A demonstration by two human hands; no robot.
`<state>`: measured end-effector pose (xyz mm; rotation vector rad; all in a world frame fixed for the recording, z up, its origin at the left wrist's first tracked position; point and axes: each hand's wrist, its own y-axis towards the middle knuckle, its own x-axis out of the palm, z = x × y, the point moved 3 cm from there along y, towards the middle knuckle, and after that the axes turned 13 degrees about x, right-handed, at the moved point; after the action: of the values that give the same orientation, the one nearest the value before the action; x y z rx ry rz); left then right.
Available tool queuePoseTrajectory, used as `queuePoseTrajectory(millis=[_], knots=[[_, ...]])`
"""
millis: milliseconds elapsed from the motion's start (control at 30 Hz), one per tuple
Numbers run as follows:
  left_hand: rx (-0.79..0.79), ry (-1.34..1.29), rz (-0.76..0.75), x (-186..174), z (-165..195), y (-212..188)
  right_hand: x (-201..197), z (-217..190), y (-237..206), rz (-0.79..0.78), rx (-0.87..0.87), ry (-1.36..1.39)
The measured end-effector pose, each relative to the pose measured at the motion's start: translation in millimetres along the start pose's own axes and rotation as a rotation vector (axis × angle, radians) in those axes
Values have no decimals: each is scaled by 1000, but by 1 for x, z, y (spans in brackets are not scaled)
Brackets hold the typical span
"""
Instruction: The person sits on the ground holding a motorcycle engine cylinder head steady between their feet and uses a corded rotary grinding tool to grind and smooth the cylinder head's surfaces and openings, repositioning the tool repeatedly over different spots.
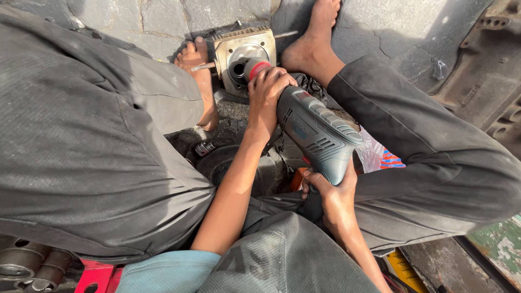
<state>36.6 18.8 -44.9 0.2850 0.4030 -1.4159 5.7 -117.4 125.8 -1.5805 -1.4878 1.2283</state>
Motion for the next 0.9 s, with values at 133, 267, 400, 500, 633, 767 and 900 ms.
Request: queuePoseTrajectory(millis=[133, 267, 400, 500, 633, 767, 900], knots=[[9, -11, 38, -1, 1, 1, 1, 0, 1, -2, -19, -31], [18, -18, 69, 1, -3, -2, -2, 2, 3, 4, -36, -77], [-5, -18, 81, 1, -10, 0, 1, 2, 6, 44, -15, -57], [36, 32, 124, -5, -9, 9, 10, -6, 7, 22, -59, -29], [65, 110, 119, -14, -3, 21, 12, -14, 6, 43, -30, -42], [95, 73, 64, -17, 6, 15, 1, -4, 7, 22, 17, 0], [103, 122, 24, -20, 12, 5, -8, 10, 8, -51, 52, 116]])
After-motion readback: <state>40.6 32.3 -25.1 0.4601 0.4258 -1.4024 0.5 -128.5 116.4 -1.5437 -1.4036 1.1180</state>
